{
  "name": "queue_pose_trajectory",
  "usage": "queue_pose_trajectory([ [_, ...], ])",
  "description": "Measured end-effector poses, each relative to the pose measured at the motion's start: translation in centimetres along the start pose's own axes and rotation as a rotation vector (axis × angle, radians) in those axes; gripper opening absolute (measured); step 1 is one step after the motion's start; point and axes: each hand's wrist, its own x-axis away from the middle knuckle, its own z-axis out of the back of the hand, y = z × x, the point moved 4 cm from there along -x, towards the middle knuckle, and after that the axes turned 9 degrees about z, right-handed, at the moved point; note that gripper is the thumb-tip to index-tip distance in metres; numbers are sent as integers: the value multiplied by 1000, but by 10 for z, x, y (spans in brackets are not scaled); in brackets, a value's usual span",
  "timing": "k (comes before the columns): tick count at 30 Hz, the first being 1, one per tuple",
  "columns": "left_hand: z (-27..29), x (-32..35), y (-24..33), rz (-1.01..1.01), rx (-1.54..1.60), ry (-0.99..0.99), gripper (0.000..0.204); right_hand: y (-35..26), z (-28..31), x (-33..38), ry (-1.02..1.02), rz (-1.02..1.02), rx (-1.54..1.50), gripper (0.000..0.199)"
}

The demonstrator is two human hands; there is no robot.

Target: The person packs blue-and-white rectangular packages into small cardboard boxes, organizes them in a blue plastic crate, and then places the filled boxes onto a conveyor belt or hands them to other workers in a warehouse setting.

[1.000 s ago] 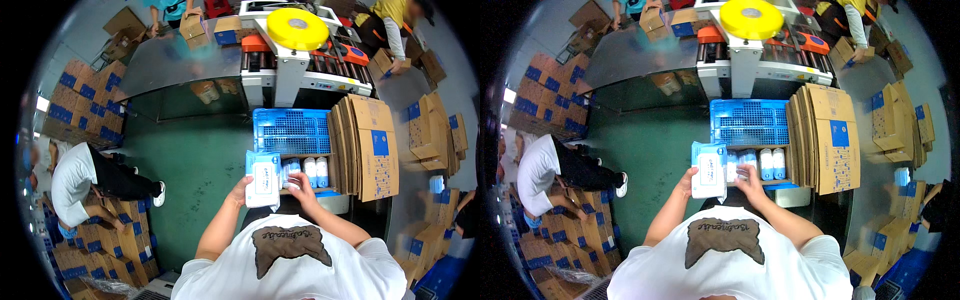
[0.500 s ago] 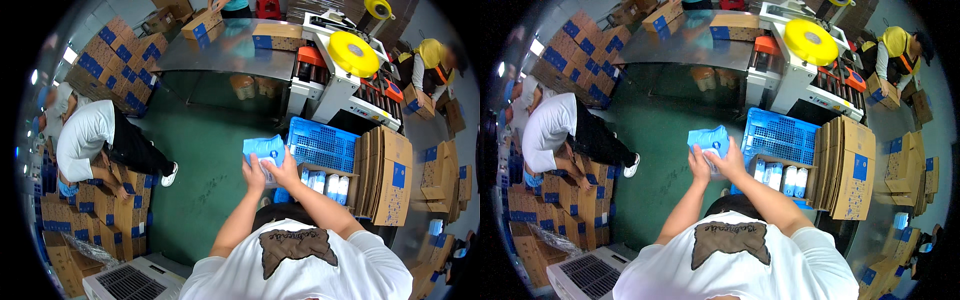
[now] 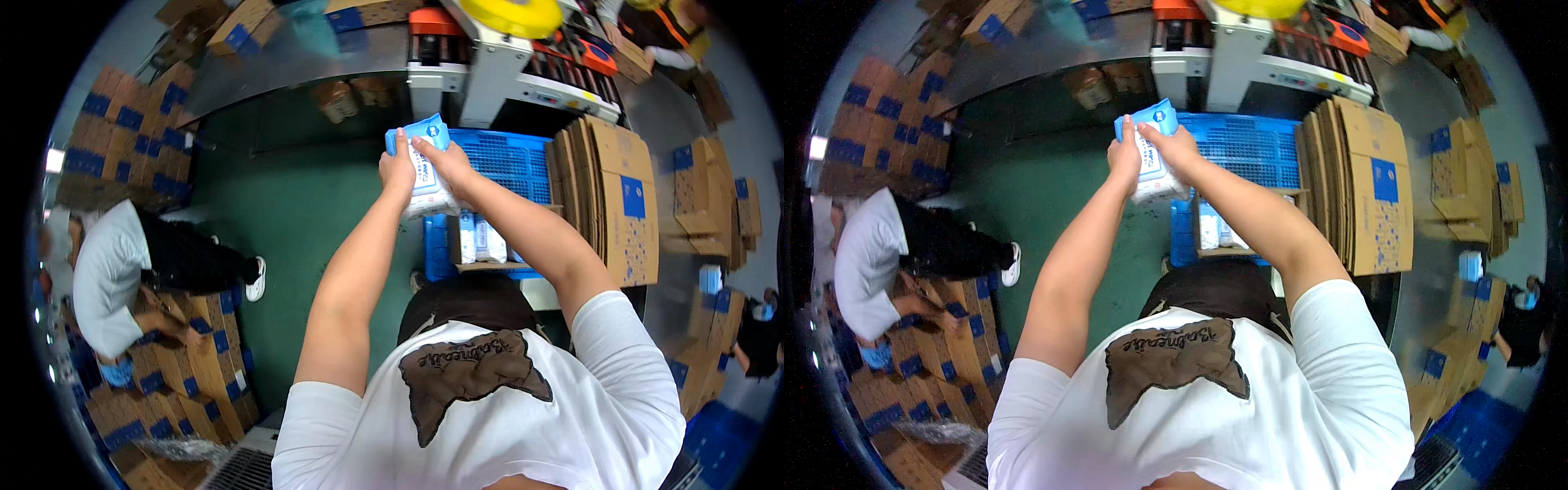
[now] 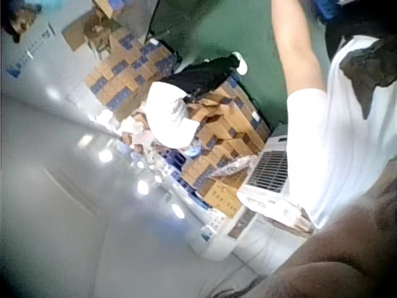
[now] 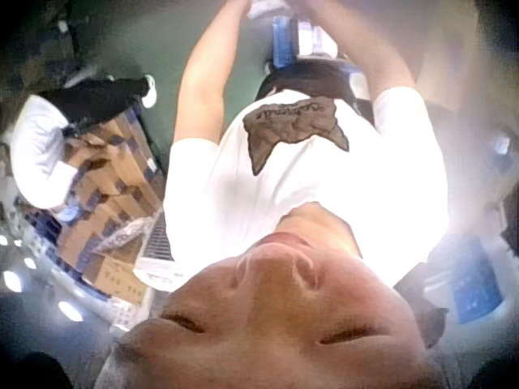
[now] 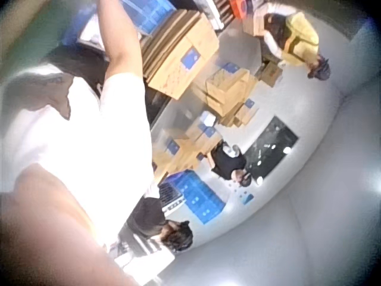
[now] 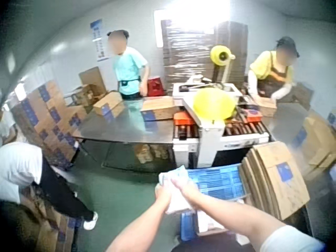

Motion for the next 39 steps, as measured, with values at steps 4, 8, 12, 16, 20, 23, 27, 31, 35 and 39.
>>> queue_pose_trajectory([
  [4, -74, 6, -26, -35, -137, -131, 84, -19, 75, 31, -169, -126, -41, 47],
  [8, -143, 27, -71, -499, -356, -483, 47, 27, 198, 47, -79, -186, -201, 55],
  [12, -175, 36, -181, -814, -1256, -799, 12, 90, 302, 86, -12, -209, -234, 73],
  [16, -202, 48, -251, -1144, -1473, -770, 12, 133, 329, 111, 1, -346, -280, 75],
  [20, -227, 22, -277, -528, -1603, -525, 30, 154, 331, 119, 61, -429, -358, 69],
  [23, -213, 19, -279, -502, -1744, -604, 77, 160, 332, 122, 84, -424, -390, 67],
  [27, -207, 18, -263, -731, -1929, -767, 60, 164, 337, 124, 101, -428, -448, 64],
  [31, -245, 36, -233, -878, -1368, -744, 19, 158, 336, 124, 146, -400, -408, 61],
  [35, -268, 45, -270, -1227, -1420, -1079, 28, 159, 335, 126, 140, -366, -480, 60],
  [39, -264, 42, -280, -1220, -1769, -1002, 44, 157, 329, 124, 129, -346, -450, 61],
])
